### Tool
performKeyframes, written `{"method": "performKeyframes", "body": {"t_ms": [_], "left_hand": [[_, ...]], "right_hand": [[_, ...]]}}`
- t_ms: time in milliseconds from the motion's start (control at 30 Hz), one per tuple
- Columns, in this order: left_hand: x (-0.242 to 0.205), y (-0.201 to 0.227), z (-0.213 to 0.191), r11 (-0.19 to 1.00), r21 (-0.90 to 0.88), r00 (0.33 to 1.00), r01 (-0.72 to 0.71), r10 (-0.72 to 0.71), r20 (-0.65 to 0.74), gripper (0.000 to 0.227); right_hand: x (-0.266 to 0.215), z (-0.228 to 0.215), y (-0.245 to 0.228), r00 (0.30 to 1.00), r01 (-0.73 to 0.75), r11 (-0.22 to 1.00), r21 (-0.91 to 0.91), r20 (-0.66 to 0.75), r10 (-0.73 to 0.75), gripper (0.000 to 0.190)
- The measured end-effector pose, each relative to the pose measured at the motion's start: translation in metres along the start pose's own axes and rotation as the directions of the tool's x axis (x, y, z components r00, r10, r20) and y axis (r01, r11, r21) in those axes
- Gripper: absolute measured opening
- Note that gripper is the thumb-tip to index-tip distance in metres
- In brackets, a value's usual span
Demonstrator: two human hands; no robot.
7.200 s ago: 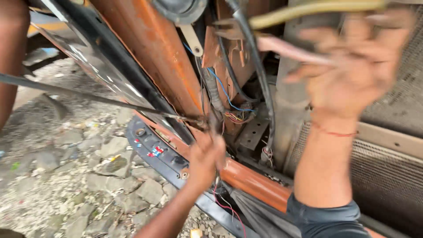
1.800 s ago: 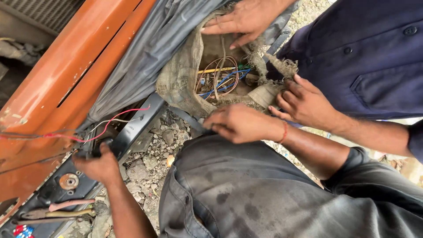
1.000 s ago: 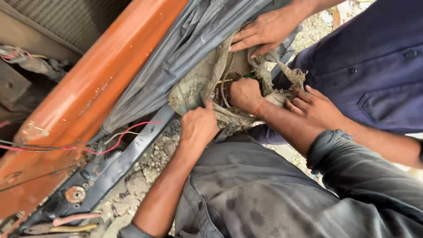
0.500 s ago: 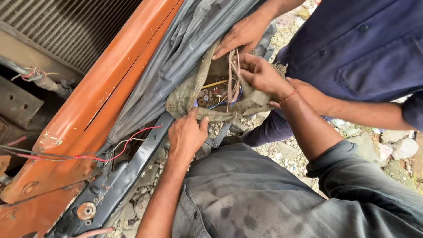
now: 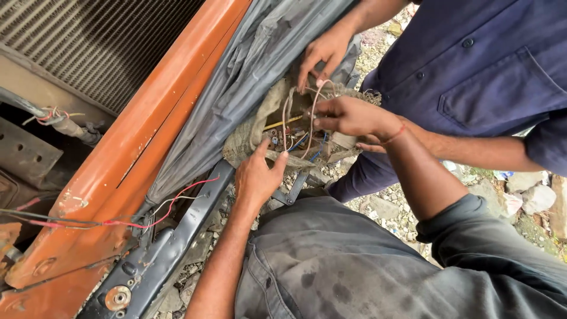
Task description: Inspecting and repairing the wiring for a vehicle's horn and front assembly.
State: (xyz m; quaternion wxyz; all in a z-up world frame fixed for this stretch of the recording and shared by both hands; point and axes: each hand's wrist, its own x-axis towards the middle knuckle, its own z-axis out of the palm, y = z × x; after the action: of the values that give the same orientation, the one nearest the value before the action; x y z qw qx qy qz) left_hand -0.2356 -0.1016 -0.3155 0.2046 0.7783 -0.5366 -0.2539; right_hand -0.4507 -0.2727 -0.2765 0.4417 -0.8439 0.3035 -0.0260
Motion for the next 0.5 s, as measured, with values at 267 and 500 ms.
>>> {"method": "performKeyframes", "body": {"t_ms": [267, 500], "left_hand": [[0.025, 0.055, -0.012, 0.997, 0.07, 0.995, -0.019, 0.012, 0.104, 0.068], [0.062, 0.02, 0.012, 0.975, 0.205, 0.995, 0.084, -0.093, 0.034, 0.045]], "right_hand": [[0.019, 0.001, -0.001, 0.983, 0.157, 0.983, 0.093, 0.086, -0.165, 0.037], [-0.02, -0.033, 0.009, 0.998, -0.042, 0.857, 0.514, 0.063, 0.011, 0.036]]}}
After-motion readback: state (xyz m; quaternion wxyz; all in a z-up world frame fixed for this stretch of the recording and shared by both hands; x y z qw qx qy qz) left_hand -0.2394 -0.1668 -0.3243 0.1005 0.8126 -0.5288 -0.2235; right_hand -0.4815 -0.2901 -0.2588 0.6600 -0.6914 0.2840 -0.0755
